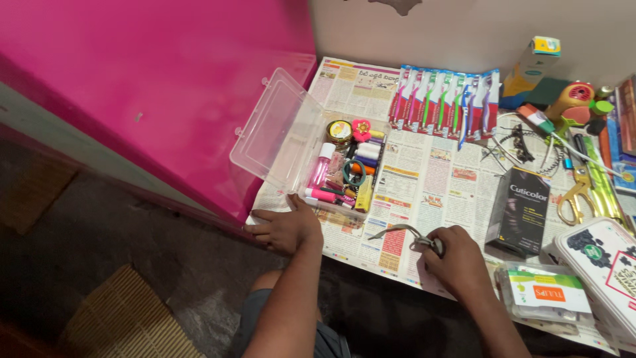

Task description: The person organizes small items on a table covered with newspaper. They place hair ties and other small objects into a clear plastic container, close it, and then open a white tin to sort blister packs and small packets inside. They use scissors to cut open a packet and place its contents into the tin.

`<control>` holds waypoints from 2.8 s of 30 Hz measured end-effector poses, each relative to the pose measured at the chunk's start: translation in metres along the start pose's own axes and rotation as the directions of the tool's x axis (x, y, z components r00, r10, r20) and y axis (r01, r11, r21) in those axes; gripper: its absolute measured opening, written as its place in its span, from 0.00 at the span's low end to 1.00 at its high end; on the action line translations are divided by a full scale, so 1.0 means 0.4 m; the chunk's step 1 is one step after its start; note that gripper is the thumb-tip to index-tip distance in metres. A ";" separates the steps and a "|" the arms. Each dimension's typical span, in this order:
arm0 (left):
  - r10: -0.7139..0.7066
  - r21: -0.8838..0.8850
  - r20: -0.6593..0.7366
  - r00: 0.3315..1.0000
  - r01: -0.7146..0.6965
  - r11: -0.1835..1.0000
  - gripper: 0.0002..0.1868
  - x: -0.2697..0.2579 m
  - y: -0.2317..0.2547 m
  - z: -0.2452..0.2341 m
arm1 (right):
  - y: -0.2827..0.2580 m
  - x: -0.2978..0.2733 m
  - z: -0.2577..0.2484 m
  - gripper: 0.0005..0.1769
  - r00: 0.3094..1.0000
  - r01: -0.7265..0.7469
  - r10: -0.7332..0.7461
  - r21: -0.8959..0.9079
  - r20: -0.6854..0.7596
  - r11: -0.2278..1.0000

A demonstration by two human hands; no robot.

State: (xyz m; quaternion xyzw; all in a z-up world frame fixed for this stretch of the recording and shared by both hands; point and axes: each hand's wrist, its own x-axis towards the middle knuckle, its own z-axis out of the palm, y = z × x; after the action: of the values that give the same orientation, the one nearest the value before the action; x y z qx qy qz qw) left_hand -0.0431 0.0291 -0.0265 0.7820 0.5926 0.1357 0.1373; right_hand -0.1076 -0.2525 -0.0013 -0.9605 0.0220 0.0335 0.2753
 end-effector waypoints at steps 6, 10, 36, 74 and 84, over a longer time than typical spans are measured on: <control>0.012 -0.028 0.074 0.997 -0.010 1.000 0.56 0.001 -0.003 -0.013 | -0.098 -0.004 -0.062 0.13 0.972 0.124 -0.077 0.207 -0.223 0.970; 0.019 -0.007 0.041 0.999 -0.019 1.000 0.56 0.003 -0.003 -0.007 | -0.192 0.049 -0.125 0.12 0.927 0.249 -0.206 0.107 -0.312 0.962; 0.048 -0.039 0.044 0.998 -0.046 0.998 0.56 0.007 -0.005 -0.020 | -0.376 0.255 0.086 0.22 0.942 0.282 -0.308 0.183 0.133 0.942; 0.003 0.043 0.044 0.999 -0.004 0.999 0.57 0.015 0.001 0.032 | 0.094 0.137 -0.142 0.45 0.862 -0.348 0.278 -0.098 -0.424 0.932; 0.009 0.045 0.036 0.999 -0.011 0.999 0.57 0.018 -0.001 0.041 | -0.032 0.055 -0.035 0.45 0.908 -0.263 0.203 -0.122 -0.365 0.957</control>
State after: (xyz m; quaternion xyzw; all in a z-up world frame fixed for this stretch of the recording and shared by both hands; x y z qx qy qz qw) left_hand -0.0355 0.0355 -0.0416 0.7902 0.5891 0.1089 0.1294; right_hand -0.0841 -0.2498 0.0155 -0.9614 0.1824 -0.1028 0.1786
